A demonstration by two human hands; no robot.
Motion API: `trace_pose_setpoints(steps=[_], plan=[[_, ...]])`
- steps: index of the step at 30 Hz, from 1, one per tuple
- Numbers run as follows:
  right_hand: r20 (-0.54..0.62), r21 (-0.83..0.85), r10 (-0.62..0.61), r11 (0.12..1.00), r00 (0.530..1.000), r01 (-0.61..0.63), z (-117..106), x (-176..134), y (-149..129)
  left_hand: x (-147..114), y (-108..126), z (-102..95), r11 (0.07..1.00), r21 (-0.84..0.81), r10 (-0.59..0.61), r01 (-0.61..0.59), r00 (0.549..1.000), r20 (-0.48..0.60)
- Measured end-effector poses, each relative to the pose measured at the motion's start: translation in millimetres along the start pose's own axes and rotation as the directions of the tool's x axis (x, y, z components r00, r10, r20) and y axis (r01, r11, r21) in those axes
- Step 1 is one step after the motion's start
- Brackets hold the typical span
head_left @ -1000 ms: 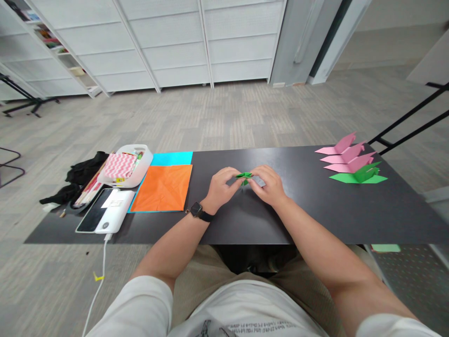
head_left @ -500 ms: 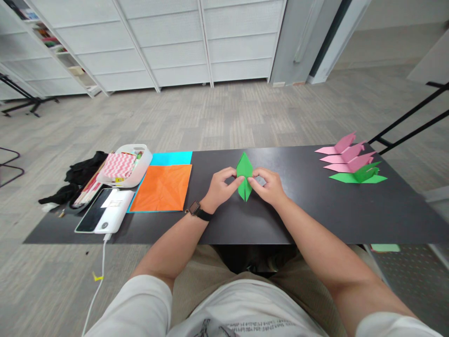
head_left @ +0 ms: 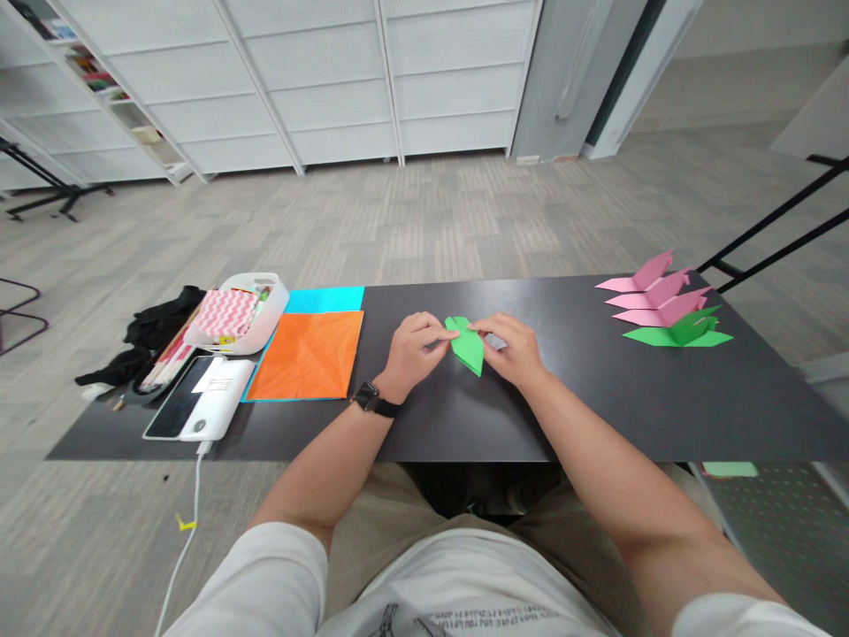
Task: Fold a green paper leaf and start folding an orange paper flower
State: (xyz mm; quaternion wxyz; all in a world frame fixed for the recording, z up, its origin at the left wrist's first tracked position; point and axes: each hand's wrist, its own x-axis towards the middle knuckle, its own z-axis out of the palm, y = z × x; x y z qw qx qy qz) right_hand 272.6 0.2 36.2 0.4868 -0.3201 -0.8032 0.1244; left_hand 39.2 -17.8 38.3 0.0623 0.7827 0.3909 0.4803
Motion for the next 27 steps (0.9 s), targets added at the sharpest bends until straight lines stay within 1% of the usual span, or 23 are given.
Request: trace_pose_setpoints(steps=[4, 8, 11, 13, 16, 20, 22, 24, 27], plan=[[0.038, 0.015, 0.025, 1.000, 0.999, -0.026, 1, -3, 7, -3, -4, 1.6, 0.999, 0.044, 0.019, -0.022, 0.998, 0.062], [0.067, 0.000, 0.057, 0.998, 0.996, -0.057, 0, -4, 15, -2, -6, 1.3, 0.997, 0.071, -0.037, 0.030, 0.994, 0.100], [0.141, -0.030, 0.090, 0.996, 0.986, -0.087, -1, -5, 21, -2, -10, 1.3, 0.992, 0.100, -0.089, 0.072, 0.981, 0.173], [0.225, -0.066, 0.113, 0.993, 0.968, -0.101, -2, -6, 24, -3, -13, 1.8, 0.989, 0.122, -0.110, 0.080, 0.960, 0.257], [0.343, -0.123, 0.131, 0.988, 0.930, -0.093, -2, -7, 28, -4, -15, 3.3, 0.984, 0.158, -0.132, 0.077, 0.916, 0.379], [0.461, -0.162, 0.127, 0.985, 0.878, -0.057, 2, -10, 31, -4, -11, 5.4, 0.975, 0.215, -0.156, 0.055, 0.858, 0.490], [0.479, -0.191, 0.141, 0.980, 0.866, -0.054, 5, -11, 32, -4, -9, 6.1, 0.968, 0.247, -0.164, 0.034, 0.833, 0.528], [0.467, -0.232, 0.163, 0.971, 0.869, -0.057, 7, -12, 32, -3, -8, 6.5, 0.960, 0.278, -0.177, 0.022, 0.819, 0.546], [0.437, -0.274, 0.170, 0.961, 0.883, -0.049, 9, -13, 32, -4, -8, 6.4, 0.954, 0.300, -0.181, 0.015, 0.826, 0.533]])
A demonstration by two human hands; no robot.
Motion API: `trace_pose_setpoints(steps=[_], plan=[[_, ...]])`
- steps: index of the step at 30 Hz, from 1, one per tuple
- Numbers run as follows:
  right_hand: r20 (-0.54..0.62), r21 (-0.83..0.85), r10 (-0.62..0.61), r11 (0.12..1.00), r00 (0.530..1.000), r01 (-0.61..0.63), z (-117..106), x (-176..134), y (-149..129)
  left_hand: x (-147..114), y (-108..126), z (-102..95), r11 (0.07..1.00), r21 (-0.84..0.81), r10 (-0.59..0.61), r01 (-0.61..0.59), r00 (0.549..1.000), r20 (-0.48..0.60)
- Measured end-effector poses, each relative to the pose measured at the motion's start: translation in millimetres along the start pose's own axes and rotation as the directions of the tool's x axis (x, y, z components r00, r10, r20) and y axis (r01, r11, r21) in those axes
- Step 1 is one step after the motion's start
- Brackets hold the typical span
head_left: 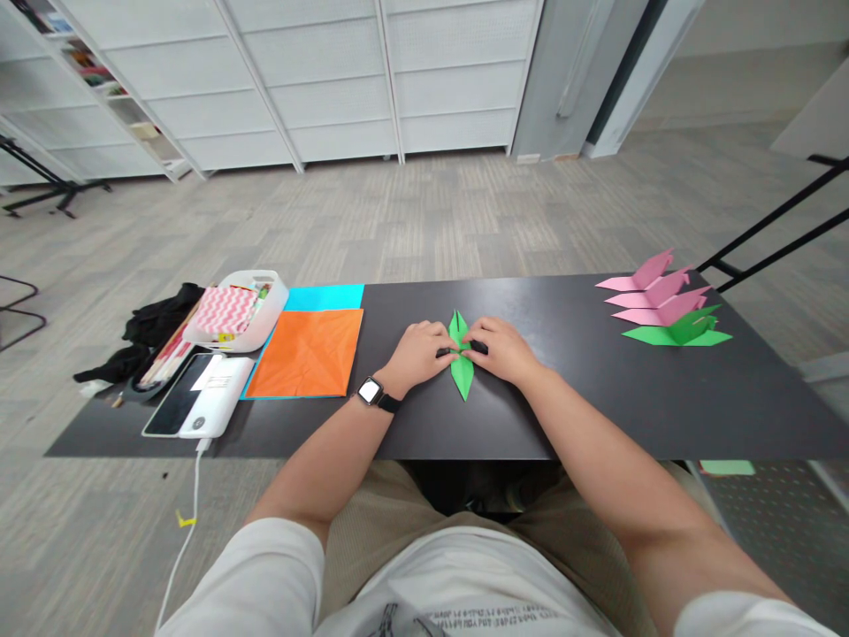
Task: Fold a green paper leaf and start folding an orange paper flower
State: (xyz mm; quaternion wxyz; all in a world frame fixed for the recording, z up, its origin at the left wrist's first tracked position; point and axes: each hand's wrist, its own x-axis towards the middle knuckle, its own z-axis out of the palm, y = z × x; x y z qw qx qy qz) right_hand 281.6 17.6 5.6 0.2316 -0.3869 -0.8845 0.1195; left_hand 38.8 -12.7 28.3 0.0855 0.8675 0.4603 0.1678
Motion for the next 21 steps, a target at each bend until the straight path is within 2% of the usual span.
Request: trace_pose_setpoints(steps=[3, 6, 12, 21], plan=[[-0.020, -0.021, -0.025, 0.999, 1.000, 0.024, 0.6, 0.2, 0.0, -1.0, -1.8, 1.0, 0.999, 0.010, 0.040, -0.040, 0.999, -0.035], [-0.001, -0.030, -0.031, 0.999, 1.000, 0.031, 0.2, 0.0, 0.7, -2.4, -2.7, 3.0, 0.997, 0.023, 0.069, -0.069, 0.998, -0.006], [0.068, -0.049, 0.016, 0.999, 0.998, -0.013, -0.1, -1.8, 1.6, -1.7, -2.9, 6.8, 1.000, 0.016, 0.011, -0.012, 0.998, 0.067], [0.045, -0.083, 0.032, 0.996, 0.998, -0.028, 2.3, 2.3, -0.1, 4.8, 0.7, 8.8, 1.000, 0.022, -0.017, 0.016, 0.999, 0.036]])
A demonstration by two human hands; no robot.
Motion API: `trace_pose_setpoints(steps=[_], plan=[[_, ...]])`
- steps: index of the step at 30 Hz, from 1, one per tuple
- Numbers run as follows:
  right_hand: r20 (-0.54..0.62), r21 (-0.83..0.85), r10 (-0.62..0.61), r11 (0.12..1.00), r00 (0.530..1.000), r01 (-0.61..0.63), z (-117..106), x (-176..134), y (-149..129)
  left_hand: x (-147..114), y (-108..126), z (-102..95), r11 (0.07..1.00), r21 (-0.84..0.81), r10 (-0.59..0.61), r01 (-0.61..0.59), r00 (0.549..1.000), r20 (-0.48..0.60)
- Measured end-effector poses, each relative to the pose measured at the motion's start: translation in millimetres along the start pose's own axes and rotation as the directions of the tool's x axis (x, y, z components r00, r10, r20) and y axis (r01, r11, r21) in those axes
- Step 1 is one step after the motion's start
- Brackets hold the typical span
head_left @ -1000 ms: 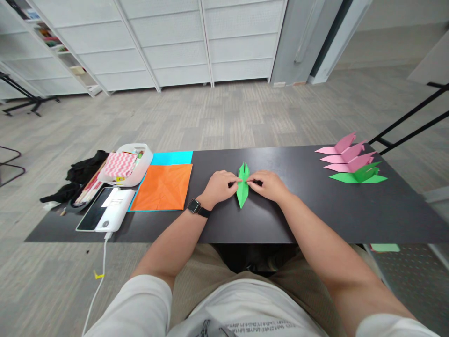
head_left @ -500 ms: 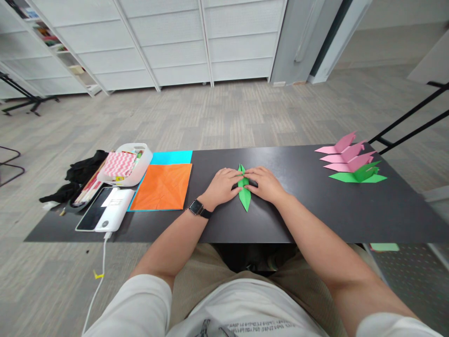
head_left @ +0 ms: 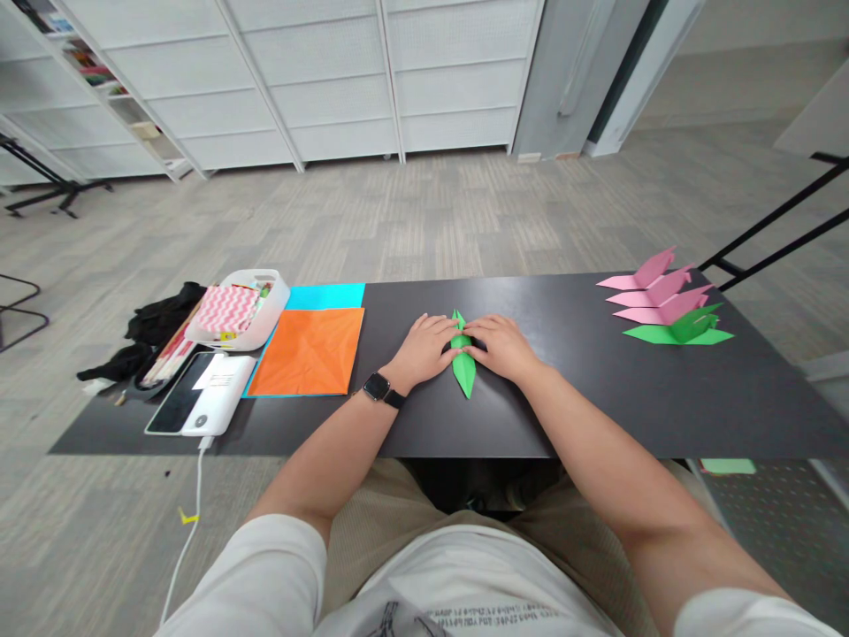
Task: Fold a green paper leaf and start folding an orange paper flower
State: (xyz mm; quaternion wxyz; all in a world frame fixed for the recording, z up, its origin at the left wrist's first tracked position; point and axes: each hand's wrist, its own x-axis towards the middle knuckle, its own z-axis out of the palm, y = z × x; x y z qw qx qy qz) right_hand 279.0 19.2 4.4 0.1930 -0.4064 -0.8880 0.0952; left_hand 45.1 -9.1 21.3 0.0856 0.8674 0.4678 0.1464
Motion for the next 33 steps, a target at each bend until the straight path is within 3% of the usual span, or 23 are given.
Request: trace_pose_setpoints(steps=[13, 33], plan=[[0.037, 0.004, -0.018, 1.000, 0.999, 0.018, 7, -1, 7, 0, -5, 1.0, 1.000, -0.007, -0.029, 0.029, 0.998, 0.062], [0.041, 0.014, -0.033, 0.999, 0.999, 0.032, 5, 0, 9, 8, -13, 6.8, 0.999, 0.031, -0.011, 0.010, 0.999, 0.045]])
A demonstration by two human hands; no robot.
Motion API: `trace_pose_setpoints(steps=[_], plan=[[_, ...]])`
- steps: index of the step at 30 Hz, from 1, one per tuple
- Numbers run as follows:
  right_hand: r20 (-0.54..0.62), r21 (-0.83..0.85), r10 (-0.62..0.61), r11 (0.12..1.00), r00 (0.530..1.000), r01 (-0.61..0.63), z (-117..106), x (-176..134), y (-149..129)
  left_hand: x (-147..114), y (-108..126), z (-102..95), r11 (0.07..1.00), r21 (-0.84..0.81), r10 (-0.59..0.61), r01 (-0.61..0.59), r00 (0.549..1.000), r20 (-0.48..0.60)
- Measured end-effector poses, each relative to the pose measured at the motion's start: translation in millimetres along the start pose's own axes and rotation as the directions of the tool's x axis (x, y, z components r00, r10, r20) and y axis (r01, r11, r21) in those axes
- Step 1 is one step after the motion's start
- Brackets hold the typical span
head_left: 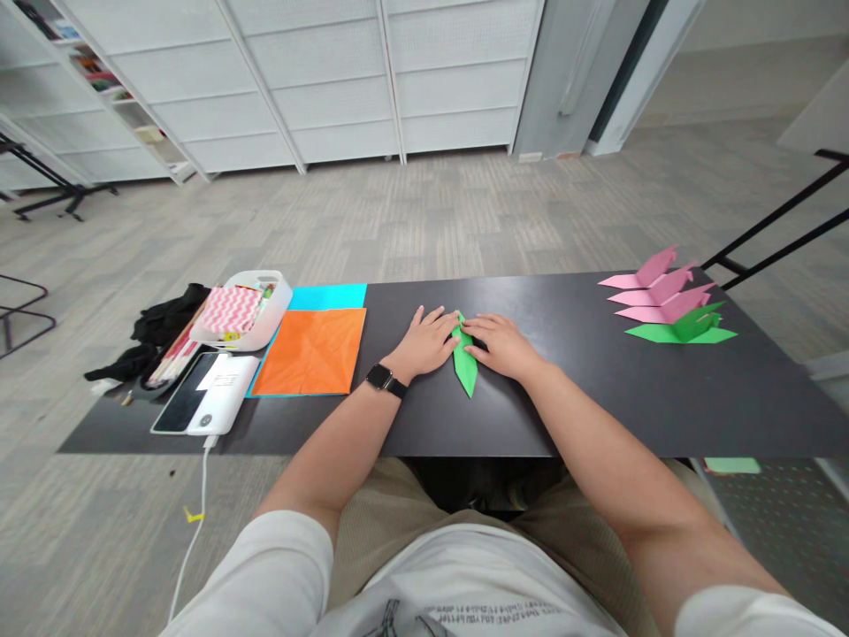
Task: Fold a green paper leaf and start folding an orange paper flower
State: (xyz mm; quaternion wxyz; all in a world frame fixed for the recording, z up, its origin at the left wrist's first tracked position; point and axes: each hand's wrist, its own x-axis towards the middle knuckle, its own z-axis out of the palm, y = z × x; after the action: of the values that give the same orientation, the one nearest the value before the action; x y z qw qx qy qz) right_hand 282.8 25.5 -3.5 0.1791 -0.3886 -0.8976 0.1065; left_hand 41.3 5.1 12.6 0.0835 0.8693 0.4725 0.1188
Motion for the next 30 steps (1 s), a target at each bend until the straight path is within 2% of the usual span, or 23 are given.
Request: trace_pose_setpoints(steps=[5, 24, 30], plan=[[0.000, 0.009, 0.002, 1.000, 1.000, -0.002, 2, 1, 2, 2, 1, 2.5, 0.999, 0.017, 0.029, -0.029, 1.000, -0.010], [-0.056, 0.010, -0.021, 1.000, 0.998, 0.022, -7, -2, 1, 1, 0, 4.0, 1.000, 0.022, 0.011, -0.011, 1.000, 0.022], [-0.008, -0.005, -0.015, 1.000, 1.000, 0.015, -10, -3, 1, 0, 3, -5.5, 0.998, 0.003, 0.070, -0.071, 0.991, -0.118]])
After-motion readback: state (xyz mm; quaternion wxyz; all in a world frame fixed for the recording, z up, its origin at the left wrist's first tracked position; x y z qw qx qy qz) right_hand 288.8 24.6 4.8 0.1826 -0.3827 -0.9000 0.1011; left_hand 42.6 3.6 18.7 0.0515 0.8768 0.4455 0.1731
